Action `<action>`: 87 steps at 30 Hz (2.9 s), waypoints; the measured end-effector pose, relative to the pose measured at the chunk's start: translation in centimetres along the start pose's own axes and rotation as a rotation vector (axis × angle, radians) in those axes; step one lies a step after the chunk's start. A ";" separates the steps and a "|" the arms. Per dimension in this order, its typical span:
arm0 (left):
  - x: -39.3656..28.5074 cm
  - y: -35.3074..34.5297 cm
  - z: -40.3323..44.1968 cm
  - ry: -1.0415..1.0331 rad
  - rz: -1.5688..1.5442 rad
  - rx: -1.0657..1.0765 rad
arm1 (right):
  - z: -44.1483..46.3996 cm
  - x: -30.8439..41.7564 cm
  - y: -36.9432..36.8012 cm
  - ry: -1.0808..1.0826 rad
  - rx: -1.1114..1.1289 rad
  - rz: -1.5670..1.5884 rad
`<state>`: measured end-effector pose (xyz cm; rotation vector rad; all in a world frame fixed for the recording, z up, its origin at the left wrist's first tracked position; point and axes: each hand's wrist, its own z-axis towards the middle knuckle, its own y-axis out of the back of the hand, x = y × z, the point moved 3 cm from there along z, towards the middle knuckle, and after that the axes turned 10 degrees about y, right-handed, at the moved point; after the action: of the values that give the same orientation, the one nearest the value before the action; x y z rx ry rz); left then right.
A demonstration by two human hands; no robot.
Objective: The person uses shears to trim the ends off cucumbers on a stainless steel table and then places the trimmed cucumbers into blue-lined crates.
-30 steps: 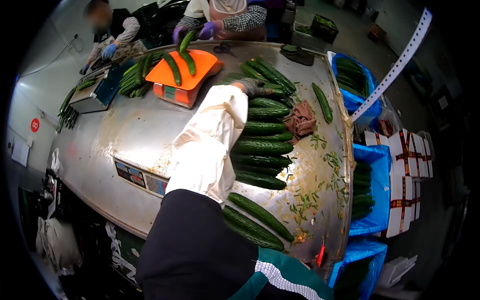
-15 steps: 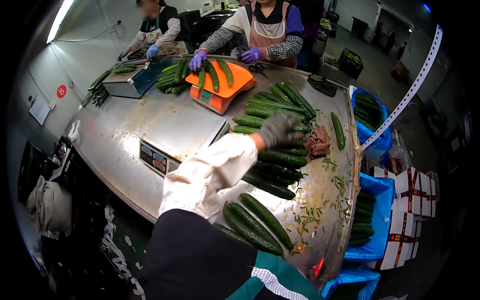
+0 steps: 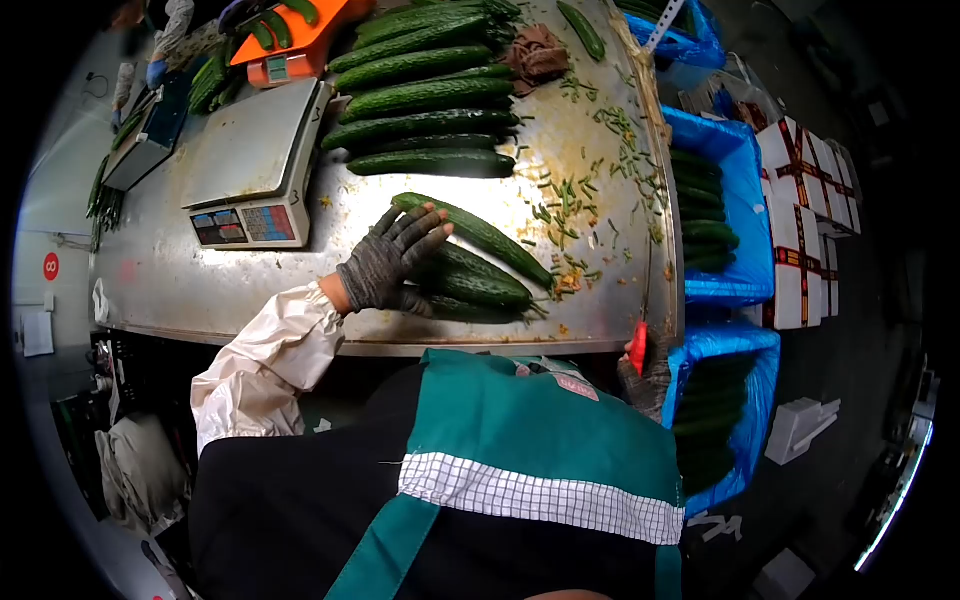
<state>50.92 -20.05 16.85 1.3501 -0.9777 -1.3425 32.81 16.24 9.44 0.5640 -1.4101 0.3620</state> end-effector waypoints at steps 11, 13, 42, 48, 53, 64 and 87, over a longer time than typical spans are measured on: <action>-2.0 -3.2 1.8 -0.140 0.147 0.264 | -1.4 2.1 -1.0 -0.021 0.018 0.003; -2.1 -4.2 1.6 -0.145 0.155 0.283 | -1.6 2.1 -1.0 -0.024 0.006 0.020; -4.4 -3.7 3.5 0.026 0.027 0.311 | -0.2 -0.6 -0.3 -0.082 -0.026 0.018; -3.7 -0.2 4.8 0.266 -0.467 0.272 | 1.5 -1.5 -0.8 -0.026 -0.006 -0.113; -2.7 2.5 7.4 0.398 -0.706 0.246 | 2.6 -0.8 -1.7 0.114 0.083 -0.502; -3.6 3.5 10.3 0.442 -0.769 0.300 | 3.8 3.7 -3.2 0.161 0.203 -0.145; -4.1 1.6 10.8 0.349 -0.865 0.282 | 5.1 5.5 -3.7 0.162 0.208 -0.287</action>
<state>40.07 -17.40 20.03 2.2870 -0.3324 -1.5156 31.48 9.78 14.61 0.8763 -1.1233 0.3167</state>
